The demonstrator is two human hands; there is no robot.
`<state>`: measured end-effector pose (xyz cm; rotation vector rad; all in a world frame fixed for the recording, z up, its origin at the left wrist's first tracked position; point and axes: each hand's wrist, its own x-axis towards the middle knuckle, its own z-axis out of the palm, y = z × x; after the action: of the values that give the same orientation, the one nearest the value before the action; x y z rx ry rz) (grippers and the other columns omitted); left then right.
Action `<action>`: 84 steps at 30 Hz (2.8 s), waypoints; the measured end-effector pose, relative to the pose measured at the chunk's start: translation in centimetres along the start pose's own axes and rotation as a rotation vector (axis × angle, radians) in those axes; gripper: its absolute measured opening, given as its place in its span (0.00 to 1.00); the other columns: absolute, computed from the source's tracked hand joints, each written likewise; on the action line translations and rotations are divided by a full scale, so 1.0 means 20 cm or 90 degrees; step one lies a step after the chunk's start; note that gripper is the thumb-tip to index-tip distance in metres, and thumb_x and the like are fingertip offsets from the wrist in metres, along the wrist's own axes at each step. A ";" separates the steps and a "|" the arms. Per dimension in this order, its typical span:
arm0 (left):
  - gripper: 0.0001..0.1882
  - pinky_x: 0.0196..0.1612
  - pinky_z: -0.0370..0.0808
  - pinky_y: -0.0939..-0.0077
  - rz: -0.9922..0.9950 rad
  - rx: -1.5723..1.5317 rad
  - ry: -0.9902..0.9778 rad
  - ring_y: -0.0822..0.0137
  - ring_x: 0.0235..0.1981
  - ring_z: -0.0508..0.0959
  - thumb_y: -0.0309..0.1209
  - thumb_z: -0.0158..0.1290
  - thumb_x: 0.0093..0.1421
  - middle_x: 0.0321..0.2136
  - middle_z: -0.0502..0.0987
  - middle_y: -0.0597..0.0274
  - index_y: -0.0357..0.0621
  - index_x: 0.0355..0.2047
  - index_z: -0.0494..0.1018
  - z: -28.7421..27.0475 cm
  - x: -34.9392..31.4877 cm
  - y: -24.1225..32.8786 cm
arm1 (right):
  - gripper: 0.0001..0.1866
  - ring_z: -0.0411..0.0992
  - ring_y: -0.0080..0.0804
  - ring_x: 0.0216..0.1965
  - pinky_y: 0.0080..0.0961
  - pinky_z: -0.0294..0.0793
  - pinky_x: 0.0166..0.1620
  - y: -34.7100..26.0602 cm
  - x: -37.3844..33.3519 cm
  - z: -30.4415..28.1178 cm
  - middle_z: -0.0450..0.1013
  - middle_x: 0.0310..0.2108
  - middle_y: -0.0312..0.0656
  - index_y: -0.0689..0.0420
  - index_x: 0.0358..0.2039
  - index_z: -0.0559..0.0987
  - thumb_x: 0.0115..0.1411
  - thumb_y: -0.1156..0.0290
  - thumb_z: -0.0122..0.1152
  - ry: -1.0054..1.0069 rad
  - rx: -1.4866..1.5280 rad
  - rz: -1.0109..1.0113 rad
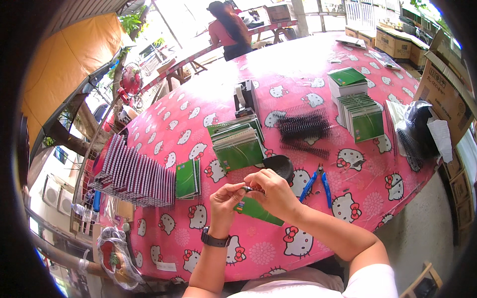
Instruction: The person repeatedly picks up a green notebook and a black spiral binding, inserts the spiral into the notebook, and places the assembled notebook on a growing stack. The process is repeated continuously throughout the clip.
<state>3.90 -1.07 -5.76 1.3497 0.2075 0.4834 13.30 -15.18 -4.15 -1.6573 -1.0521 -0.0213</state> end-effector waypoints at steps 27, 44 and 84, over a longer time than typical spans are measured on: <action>0.06 0.29 0.70 0.88 0.061 0.051 -0.037 0.80 0.29 0.75 0.18 0.58 0.55 0.29 0.78 0.64 0.37 0.33 0.76 0.01 -0.03 0.05 | 0.13 0.69 0.18 0.25 0.16 0.70 0.28 -0.01 0.01 -0.02 0.70 0.24 0.35 0.60 0.34 0.76 0.57 0.63 0.65 -0.067 0.156 0.080; 0.09 0.27 0.66 0.86 0.032 0.279 0.018 0.83 0.26 0.70 0.32 0.58 0.59 0.22 0.75 0.71 0.37 0.30 0.75 0.09 -0.04 0.06 | 0.07 0.71 0.40 0.30 0.29 0.70 0.34 -0.03 0.01 -0.04 0.70 0.28 0.46 0.64 0.33 0.73 0.59 0.73 0.57 -0.081 0.043 0.047; 0.18 0.55 0.66 0.61 0.370 0.810 0.026 0.58 0.51 0.71 0.34 0.60 0.51 0.48 0.75 0.58 0.44 0.43 0.76 -0.25 0.51 0.03 | 0.09 0.69 0.36 0.43 0.36 0.67 0.44 0.66 0.09 -0.39 0.74 0.35 0.37 0.52 0.32 0.79 0.50 0.64 0.65 0.041 -0.577 0.139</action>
<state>10.62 8.02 -4.91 2.6762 0.1469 0.9350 26.65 -19.95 -10.48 -2.5556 -0.8437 -0.4630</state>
